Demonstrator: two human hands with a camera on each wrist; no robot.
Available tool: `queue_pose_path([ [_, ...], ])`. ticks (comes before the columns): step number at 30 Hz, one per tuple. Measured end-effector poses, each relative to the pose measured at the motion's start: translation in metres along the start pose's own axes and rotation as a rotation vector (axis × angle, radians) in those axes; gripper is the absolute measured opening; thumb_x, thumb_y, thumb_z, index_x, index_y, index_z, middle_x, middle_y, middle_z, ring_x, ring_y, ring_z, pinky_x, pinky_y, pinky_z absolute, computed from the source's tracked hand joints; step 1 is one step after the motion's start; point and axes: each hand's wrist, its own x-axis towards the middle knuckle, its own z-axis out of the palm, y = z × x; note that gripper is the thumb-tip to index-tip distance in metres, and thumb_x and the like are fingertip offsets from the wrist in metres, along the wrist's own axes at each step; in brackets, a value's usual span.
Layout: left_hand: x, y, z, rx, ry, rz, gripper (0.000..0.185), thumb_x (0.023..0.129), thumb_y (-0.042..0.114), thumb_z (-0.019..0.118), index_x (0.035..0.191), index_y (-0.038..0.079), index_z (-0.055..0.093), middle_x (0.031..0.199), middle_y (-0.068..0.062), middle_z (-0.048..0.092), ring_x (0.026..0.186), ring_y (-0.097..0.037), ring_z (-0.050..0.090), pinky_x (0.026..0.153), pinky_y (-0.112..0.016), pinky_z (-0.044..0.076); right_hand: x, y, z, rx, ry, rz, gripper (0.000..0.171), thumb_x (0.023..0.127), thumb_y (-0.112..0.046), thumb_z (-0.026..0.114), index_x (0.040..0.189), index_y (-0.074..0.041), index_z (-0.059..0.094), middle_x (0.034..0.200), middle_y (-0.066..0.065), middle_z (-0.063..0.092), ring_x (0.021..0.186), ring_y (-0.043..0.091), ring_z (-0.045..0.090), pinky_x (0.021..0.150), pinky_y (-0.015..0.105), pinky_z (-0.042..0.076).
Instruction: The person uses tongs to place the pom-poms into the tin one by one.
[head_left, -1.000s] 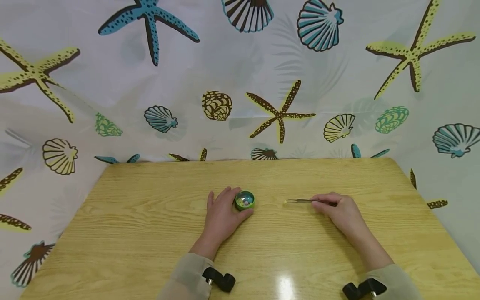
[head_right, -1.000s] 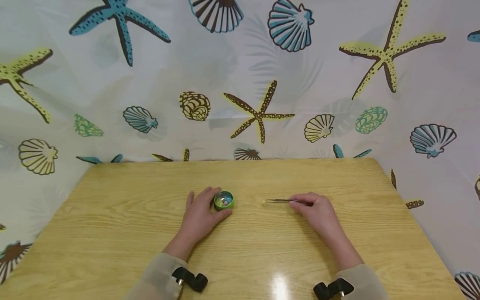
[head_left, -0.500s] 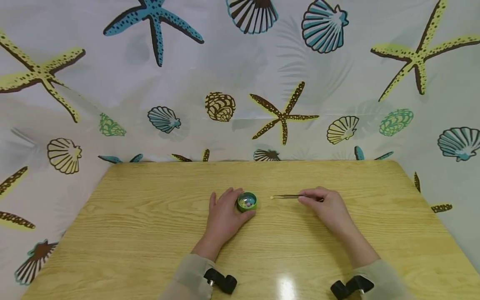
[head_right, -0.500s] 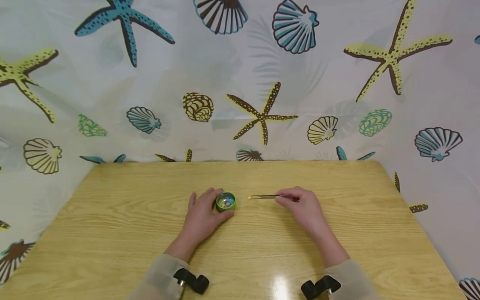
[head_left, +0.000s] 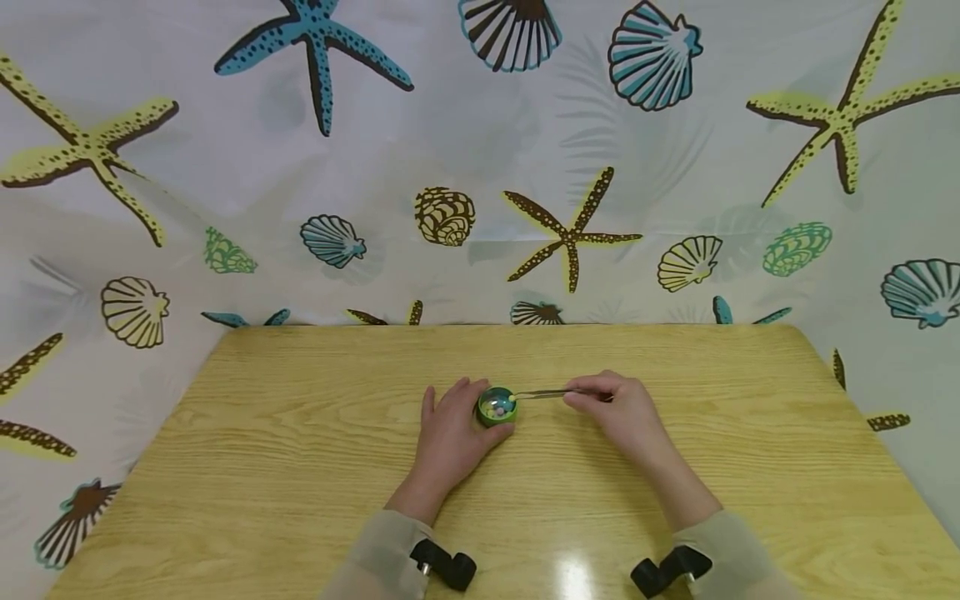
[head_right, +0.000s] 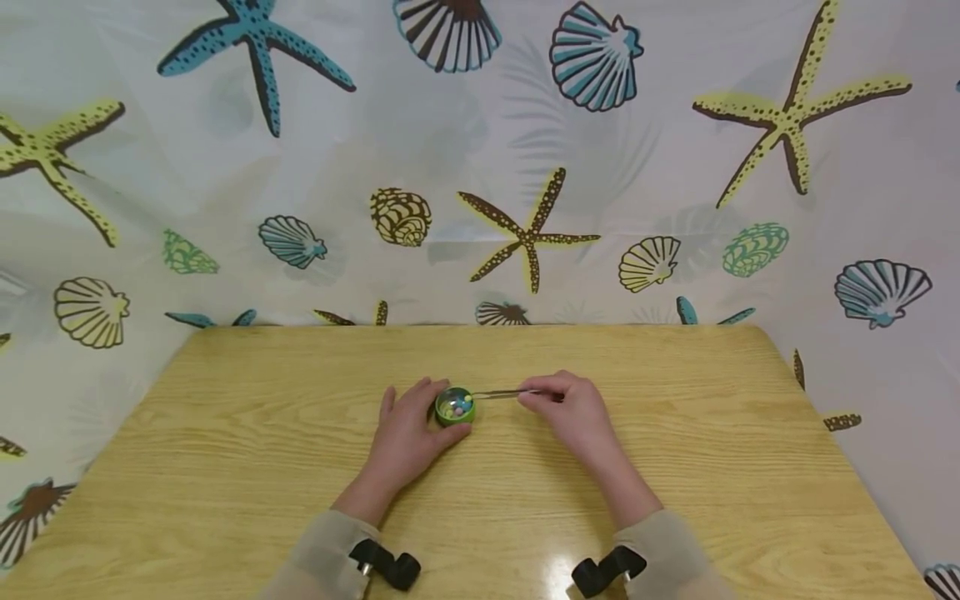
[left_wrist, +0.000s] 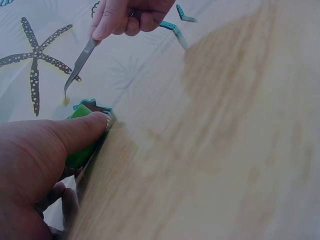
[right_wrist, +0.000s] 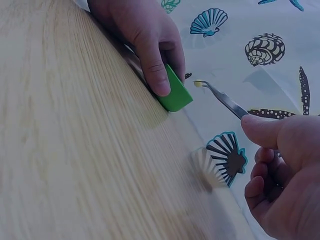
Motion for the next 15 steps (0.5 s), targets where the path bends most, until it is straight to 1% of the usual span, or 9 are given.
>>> queue_pose_path([
  [5,0.0001,-0.0004,-0.0001,0.008,-0.001,0.0,0.072,0.092,0.039,0.094,0.149,0.005,0.065,0.15,-0.017,0.067,0.153,-0.038,0.049,0.132,-0.07,0.009,0.002,-0.0014,0.0066,0.003,-0.01,0.003,0.014,0.103,-0.02,0.082,0.115,-0.014,0.088,0.101,0.003,0.074,0.091,0.023,0.06,0.076,0.032,0.05],
  [8,0.0003,-0.0006,0.0001,0.006,0.002,0.003,0.072,0.092,0.039,0.094,0.149,0.004,0.066,0.15,-0.017,0.067,0.153,-0.038,0.049,0.131,-0.07,0.009,0.0031,-0.0017,0.009,0.012,-0.008,0.01,0.014,0.103,-0.019,0.082,0.115,-0.014,0.088,0.1,0.004,0.073,0.09,0.023,0.059,0.076,0.031,0.05],
  [15,0.0007,-0.0011,0.0008,0.003,0.007,0.008,0.072,0.091,0.037,0.094,0.149,0.004,0.066,0.15,-0.017,0.067,0.153,-0.038,0.049,0.131,-0.07,0.009,0.0043,-0.0019,0.0115,0.016,-0.003,0.032,0.015,0.103,-0.021,0.082,0.116,-0.015,0.088,0.102,0.003,0.074,0.092,0.022,0.06,0.077,0.032,0.051],
])
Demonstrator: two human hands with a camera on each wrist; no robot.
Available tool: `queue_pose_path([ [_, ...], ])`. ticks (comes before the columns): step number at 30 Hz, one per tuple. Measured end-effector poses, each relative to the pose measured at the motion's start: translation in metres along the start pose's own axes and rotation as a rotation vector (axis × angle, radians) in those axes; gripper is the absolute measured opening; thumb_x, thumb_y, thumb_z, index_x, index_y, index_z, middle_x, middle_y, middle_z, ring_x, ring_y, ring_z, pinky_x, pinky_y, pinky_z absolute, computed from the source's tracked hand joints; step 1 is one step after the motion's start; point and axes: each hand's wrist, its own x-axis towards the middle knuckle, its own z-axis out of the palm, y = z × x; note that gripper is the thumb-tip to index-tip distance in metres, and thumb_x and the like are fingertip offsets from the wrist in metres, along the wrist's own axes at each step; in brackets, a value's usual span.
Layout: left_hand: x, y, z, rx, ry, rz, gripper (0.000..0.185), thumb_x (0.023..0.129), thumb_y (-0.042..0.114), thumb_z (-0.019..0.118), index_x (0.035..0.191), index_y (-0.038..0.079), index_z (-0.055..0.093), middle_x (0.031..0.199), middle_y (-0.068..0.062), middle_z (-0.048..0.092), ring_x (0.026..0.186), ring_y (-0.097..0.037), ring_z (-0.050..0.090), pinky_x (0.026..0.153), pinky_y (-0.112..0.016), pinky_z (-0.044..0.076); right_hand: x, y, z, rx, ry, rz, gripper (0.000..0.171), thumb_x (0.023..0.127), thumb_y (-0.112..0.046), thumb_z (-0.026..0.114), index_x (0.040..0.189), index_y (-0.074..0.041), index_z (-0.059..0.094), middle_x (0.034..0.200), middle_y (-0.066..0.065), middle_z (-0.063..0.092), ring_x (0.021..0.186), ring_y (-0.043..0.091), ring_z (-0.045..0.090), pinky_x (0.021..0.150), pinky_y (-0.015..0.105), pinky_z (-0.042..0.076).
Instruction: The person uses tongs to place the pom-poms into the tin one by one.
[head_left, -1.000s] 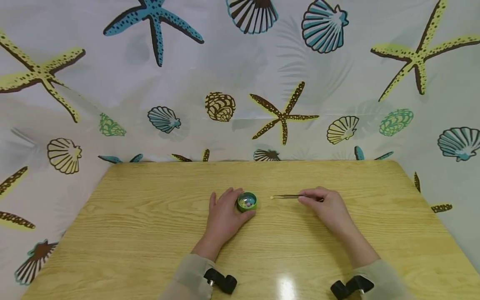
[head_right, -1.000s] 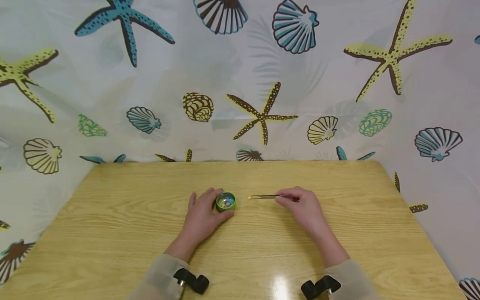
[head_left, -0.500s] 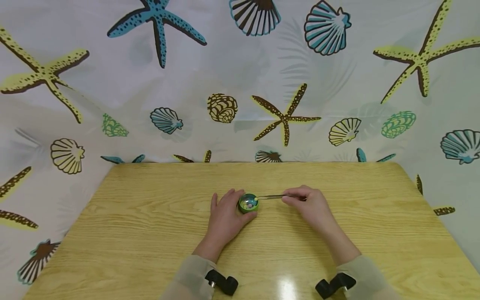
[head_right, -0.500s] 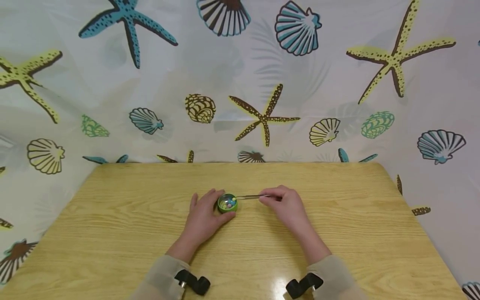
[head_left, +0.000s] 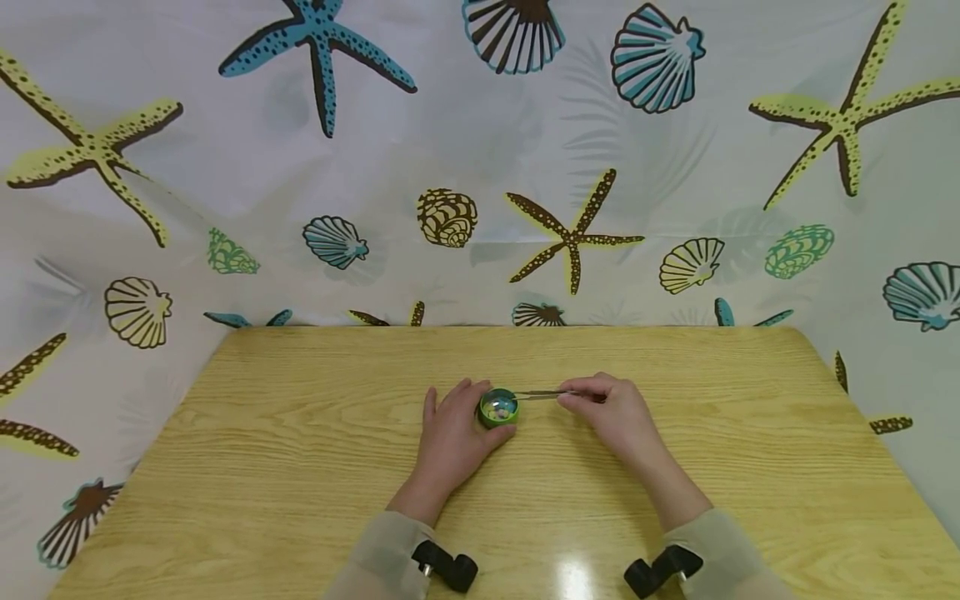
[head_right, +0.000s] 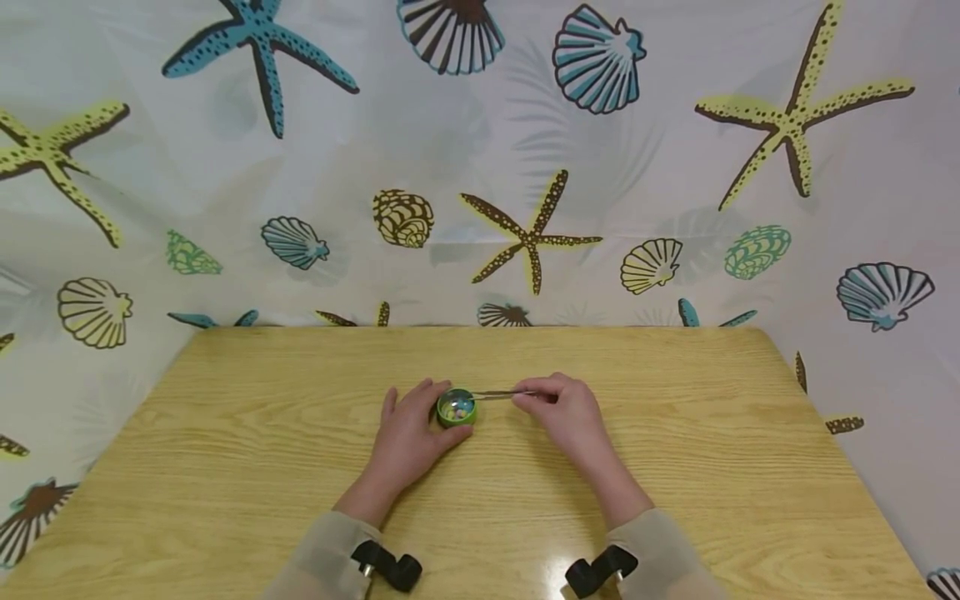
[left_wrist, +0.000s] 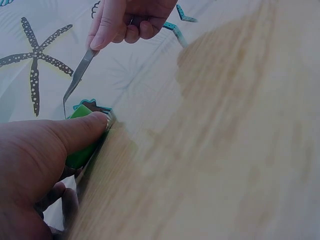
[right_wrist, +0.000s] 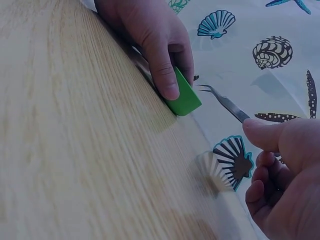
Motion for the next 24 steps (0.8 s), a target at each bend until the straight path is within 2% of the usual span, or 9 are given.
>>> queue_pose_path([
  [7,0.001,0.003,0.0,-0.006,0.003,0.005,0.073,0.091,0.037,0.095,0.149,0.004,0.066,0.15,-0.018,0.067,0.153,-0.039,0.049,0.131,-0.07,0.009,-0.002,-0.001,-0.006,-0.009,0.018,0.002,0.017,0.104,-0.021,0.082,0.119,-0.014,0.087,0.109,0.002,0.077,0.099,0.021,0.065,0.084,0.034,0.054],
  [24,-0.001,0.001,0.0,-0.012,0.009,0.002,0.072,0.09,0.035,0.095,0.148,0.002,0.066,0.148,-0.019,0.068,0.152,-0.04,0.05,0.131,-0.07,0.01,-0.011,0.011,-0.031,0.002,0.069,0.059,0.023,0.103,-0.025,0.082,0.123,-0.013,0.086,0.115,0.004,0.077,0.103,0.021,0.068,0.081,0.028,0.056],
])
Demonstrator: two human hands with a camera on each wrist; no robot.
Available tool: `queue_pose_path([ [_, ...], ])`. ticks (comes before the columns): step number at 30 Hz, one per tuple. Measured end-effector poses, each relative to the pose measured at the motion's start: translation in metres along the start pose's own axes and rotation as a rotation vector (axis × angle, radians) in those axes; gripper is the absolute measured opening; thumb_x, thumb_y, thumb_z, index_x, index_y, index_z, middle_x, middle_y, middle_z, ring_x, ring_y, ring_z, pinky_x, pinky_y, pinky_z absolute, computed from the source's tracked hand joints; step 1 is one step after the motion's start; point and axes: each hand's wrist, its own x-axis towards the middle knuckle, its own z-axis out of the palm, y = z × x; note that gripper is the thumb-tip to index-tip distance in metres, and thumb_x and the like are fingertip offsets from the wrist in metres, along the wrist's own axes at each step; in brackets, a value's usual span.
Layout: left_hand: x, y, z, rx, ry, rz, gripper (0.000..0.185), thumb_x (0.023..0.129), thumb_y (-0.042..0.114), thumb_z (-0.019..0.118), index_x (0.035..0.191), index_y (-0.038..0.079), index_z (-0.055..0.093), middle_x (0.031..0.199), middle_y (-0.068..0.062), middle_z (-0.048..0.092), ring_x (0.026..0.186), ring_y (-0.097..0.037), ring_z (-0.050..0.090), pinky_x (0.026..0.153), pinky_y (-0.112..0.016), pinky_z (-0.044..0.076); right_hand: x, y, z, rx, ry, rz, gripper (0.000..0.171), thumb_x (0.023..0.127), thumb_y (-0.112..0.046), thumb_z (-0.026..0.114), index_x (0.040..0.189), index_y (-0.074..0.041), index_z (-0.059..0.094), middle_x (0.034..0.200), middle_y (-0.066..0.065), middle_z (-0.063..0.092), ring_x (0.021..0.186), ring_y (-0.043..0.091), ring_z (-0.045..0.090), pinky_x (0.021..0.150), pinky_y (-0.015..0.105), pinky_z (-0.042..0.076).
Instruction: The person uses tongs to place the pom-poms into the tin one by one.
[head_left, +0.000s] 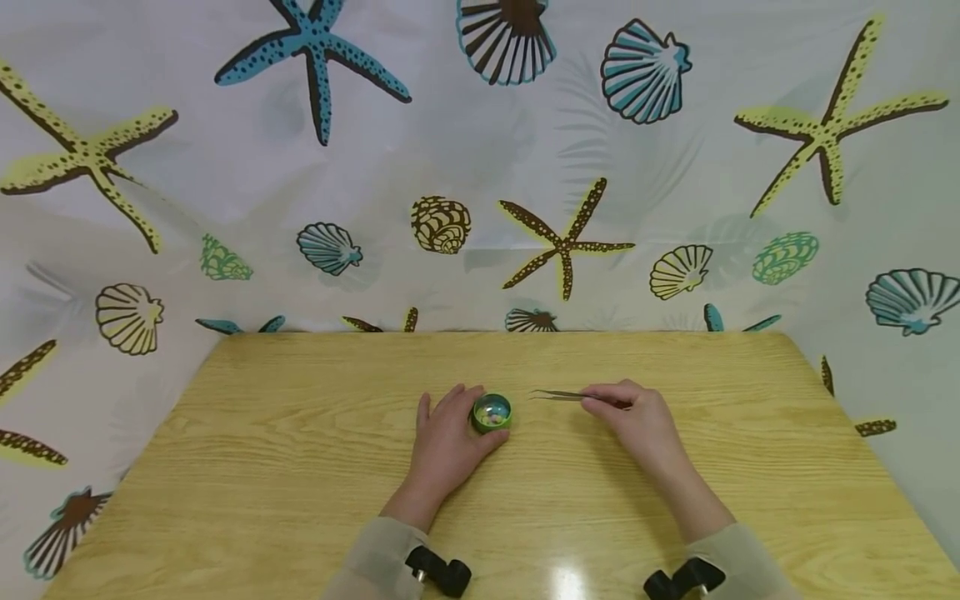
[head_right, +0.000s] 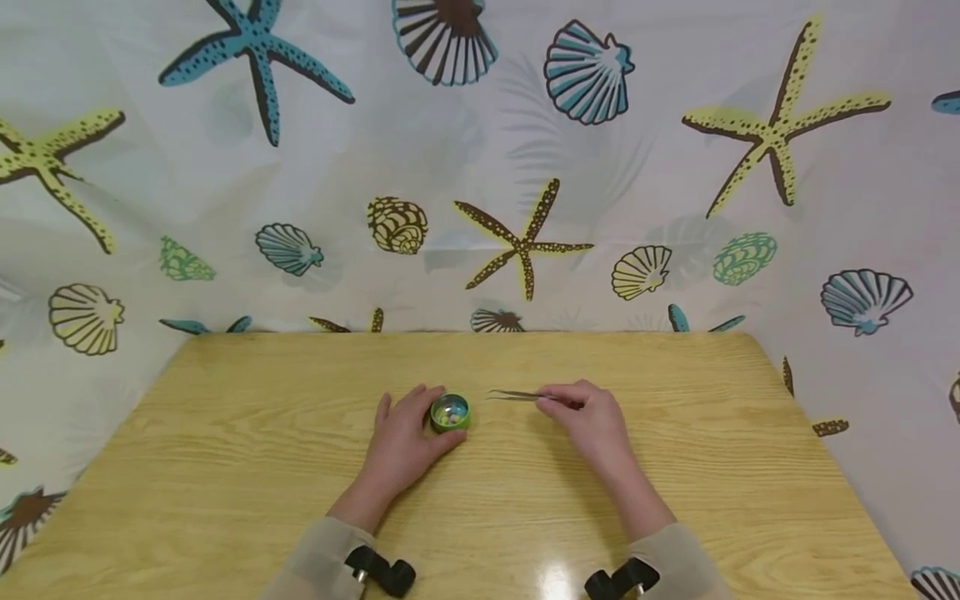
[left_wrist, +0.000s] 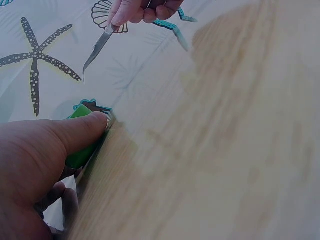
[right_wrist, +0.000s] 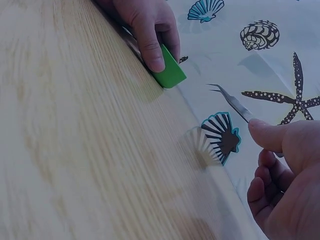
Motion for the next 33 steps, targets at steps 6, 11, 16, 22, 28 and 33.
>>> queue_pose_path([
  [6,0.001,0.0,0.001,-0.005,0.001,-0.004,0.072,0.091,0.034,0.095,0.148,0.003,0.066,0.149,-0.018,0.067,0.153,-0.039,0.049,0.131,-0.069,0.008,-0.001,0.003,-0.012,-0.012,0.024,0.003,0.024,0.104,-0.028,0.082,0.123,-0.014,0.086,0.115,0.005,0.076,0.1,0.022,0.065,0.079,0.029,0.053],
  [11,0.001,-0.001,0.002,0.0,0.008,0.0,0.072,0.091,0.035,0.095,0.148,0.003,0.066,0.149,-0.018,0.067,0.153,-0.039,0.049,0.131,-0.069,0.008,-0.004,0.009,-0.023,-0.018,0.049,0.022,0.027,0.104,-0.032,0.081,0.125,-0.015,0.086,0.119,0.005,0.076,0.107,0.021,0.066,0.084,0.029,0.054],
  [16,0.001,-0.002,0.002,-0.003,0.01,0.001,0.072,0.09,0.035,0.095,0.148,0.002,0.066,0.149,-0.018,0.068,0.153,-0.039,0.05,0.131,-0.069,0.009,-0.006,0.014,-0.032,-0.004,0.072,0.057,0.029,0.105,-0.035,0.081,0.127,-0.016,0.086,0.121,0.005,0.075,0.114,0.021,0.065,0.088,0.027,0.052],
  [22,0.001,-0.002,0.002,-0.01,0.009,0.005,0.072,0.091,0.034,0.095,0.149,0.002,0.066,0.149,-0.018,0.067,0.153,-0.04,0.049,0.131,-0.069,0.008,-0.006,0.02,-0.04,-0.003,0.109,0.097,0.03,0.104,-0.035,0.081,0.128,-0.017,0.086,0.124,0.007,0.073,0.12,0.023,0.064,0.097,0.032,0.051],
  [28,0.002,-0.001,0.002,-0.006,0.01,-0.004,0.072,0.09,0.033,0.095,0.148,0.002,0.066,0.149,-0.018,0.067,0.153,-0.04,0.049,0.131,-0.069,0.008,-0.004,0.028,-0.048,-0.007,0.145,0.119,0.032,0.105,-0.034,0.08,0.13,-0.015,0.084,0.134,0.011,0.071,0.134,0.031,0.061,0.115,0.047,0.048],
  [33,0.002,-0.002,0.003,-0.004,0.01,-0.004,0.072,0.09,0.033,0.096,0.148,0.002,0.066,0.149,-0.018,0.068,0.153,-0.04,0.049,0.131,-0.069,0.008,-0.005,0.034,-0.054,-0.01,0.183,0.141,0.033,0.105,-0.033,0.08,0.131,-0.013,0.084,0.135,0.013,0.071,0.136,0.033,0.059,0.118,0.05,0.047],
])
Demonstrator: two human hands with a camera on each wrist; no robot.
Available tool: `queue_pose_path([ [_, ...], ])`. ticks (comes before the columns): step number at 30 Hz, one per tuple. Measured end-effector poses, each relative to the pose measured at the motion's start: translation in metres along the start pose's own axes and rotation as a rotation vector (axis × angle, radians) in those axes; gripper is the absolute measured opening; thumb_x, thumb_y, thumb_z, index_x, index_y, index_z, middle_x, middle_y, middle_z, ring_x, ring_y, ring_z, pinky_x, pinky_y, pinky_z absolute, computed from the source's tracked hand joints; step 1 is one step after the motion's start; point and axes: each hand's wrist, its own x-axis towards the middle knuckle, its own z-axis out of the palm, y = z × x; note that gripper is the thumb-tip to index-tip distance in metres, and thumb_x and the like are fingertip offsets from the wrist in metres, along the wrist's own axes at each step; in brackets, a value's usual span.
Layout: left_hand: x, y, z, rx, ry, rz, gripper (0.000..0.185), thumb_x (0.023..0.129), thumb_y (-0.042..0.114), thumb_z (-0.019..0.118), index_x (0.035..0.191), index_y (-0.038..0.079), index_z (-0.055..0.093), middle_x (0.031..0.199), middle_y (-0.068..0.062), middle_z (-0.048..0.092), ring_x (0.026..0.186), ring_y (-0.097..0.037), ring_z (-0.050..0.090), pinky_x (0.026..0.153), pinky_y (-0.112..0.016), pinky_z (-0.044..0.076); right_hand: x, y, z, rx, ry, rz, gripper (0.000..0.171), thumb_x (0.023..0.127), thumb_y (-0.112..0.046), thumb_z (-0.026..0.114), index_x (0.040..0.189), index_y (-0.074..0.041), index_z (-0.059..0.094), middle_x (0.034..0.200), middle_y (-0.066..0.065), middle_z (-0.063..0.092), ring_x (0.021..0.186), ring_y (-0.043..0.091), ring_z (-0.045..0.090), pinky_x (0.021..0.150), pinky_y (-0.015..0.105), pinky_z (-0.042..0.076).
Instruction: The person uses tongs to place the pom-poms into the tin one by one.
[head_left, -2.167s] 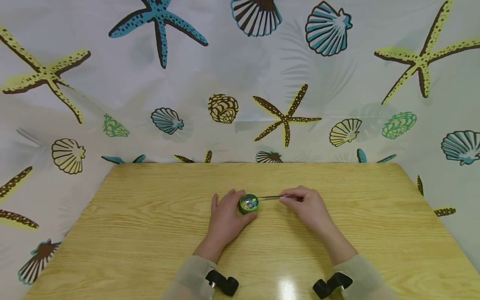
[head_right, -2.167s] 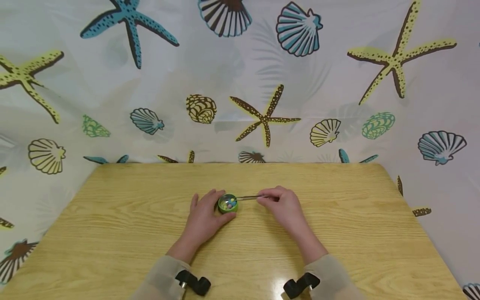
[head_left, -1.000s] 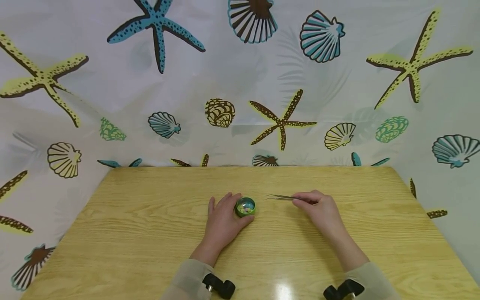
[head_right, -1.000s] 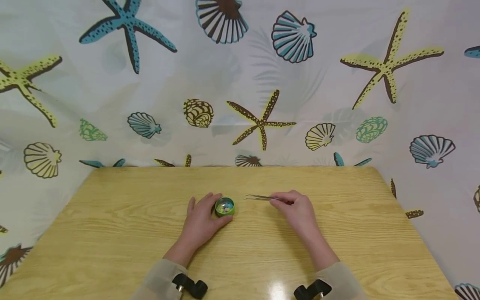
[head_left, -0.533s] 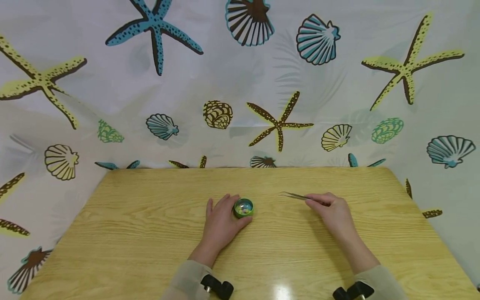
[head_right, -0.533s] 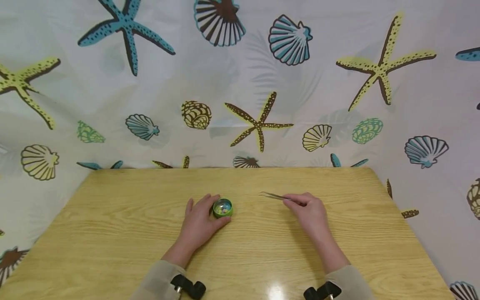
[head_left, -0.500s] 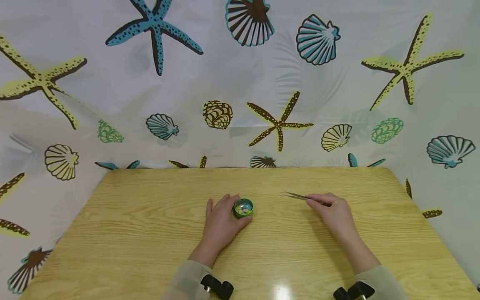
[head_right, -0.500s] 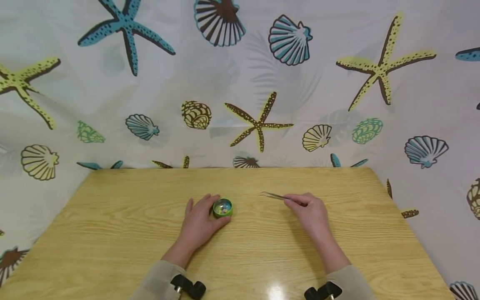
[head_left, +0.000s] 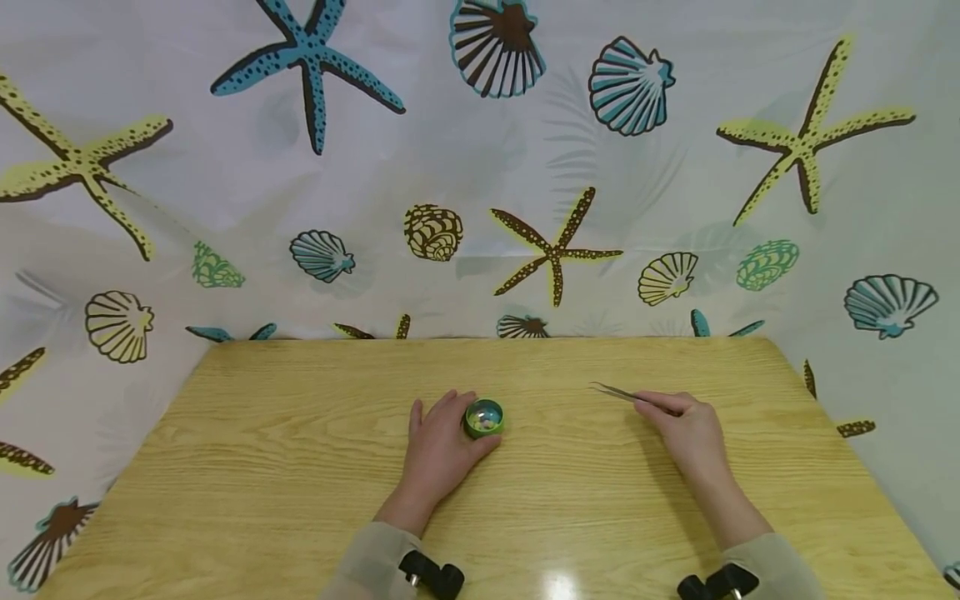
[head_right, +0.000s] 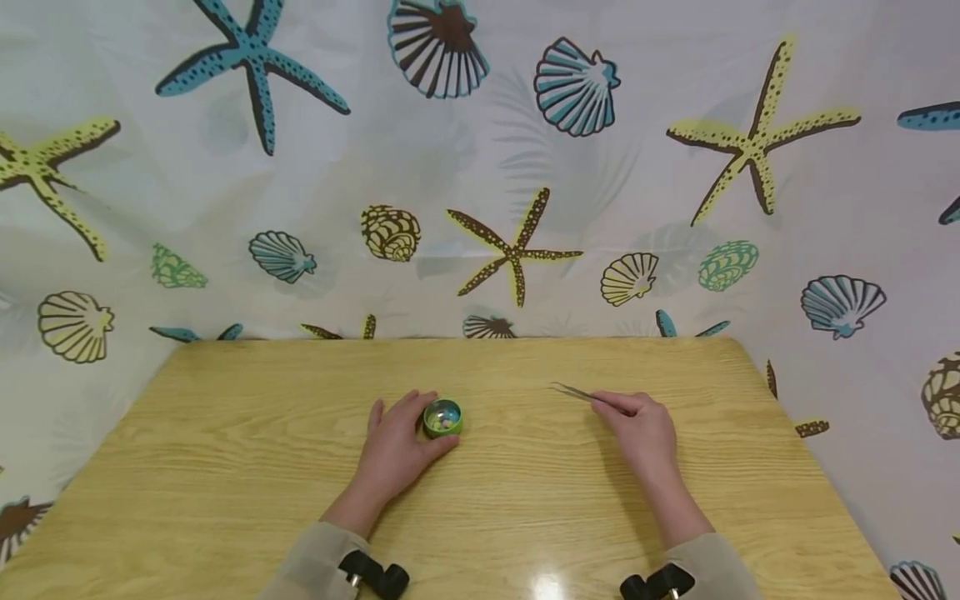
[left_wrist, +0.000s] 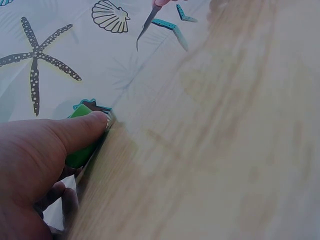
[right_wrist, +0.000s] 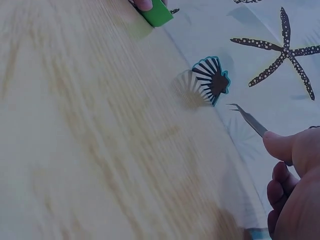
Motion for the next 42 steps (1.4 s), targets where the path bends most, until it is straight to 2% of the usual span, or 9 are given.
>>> queue_pose_path([
  [7,0.0,-0.002,0.001,0.002,0.004,0.0,0.072,0.089,0.033,0.096,0.147,0.002,0.067,0.148,-0.018,0.068,0.153,-0.04,0.049,0.131,-0.069,0.008,0.003,0.006,-0.002,-0.035,0.034,-0.004,0.032,0.104,-0.032,0.082,0.128,-0.011,0.084,0.13,0.015,0.072,0.131,0.037,0.062,0.114,0.052,0.049],
  [15,0.0,-0.002,0.002,0.0,-0.003,-0.016,0.072,0.09,0.034,0.096,0.148,0.002,0.066,0.15,-0.018,0.067,0.153,-0.039,0.049,0.132,-0.068,0.008,0.007,0.012,-0.009,-0.086,0.05,-0.011,0.034,0.104,-0.032,0.081,0.129,-0.009,0.083,0.133,0.019,0.07,0.133,0.041,0.06,0.115,0.055,0.047],
  [23,0.002,-0.002,0.002,0.001,-0.001,-0.008,0.073,0.09,0.034,0.096,0.148,0.002,0.066,0.149,-0.018,0.068,0.153,-0.04,0.049,0.131,-0.069,0.009,0.012,0.016,-0.007,-0.199,0.068,-0.044,0.029,0.104,-0.03,0.081,0.124,-0.008,0.085,0.128,0.018,0.074,0.122,0.039,0.066,0.103,0.054,0.053],
  [33,0.005,-0.003,0.004,0.003,-0.008,-0.005,0.073,0.09,0.036,0.096,0.148,0.002,0.066,0.149,-0.019,0.067,0.153,-0.039,0.049,0.131,-0.069,0.008,0.017,0.02,-0.006,-0.362,0.065,-0.081,0.026,0.103,-0.031,0.08,0.119,-0.011,0.087,0.135,0.02,0.074,0.13,0.046,0.063,0.112,0.063,0.042],
  [42,0.011,-0.004,0.005,0.003,-0.034,-0.008,0.074,0.09,0.037,0.095,0.148,0.003,0.066,0.15,-0.018,0.067,0.155,-0.039,0.048,0.131,-0.07,0.007,0.022,0.021,-0.005,-0.452,0.063,-0.128,0.026,0.103,-0.029,0.08,0.121,-0.01,0.086,0.132,0.021,0.075,0.128,0.047,0.065,0.11,0.066,0.039],
])
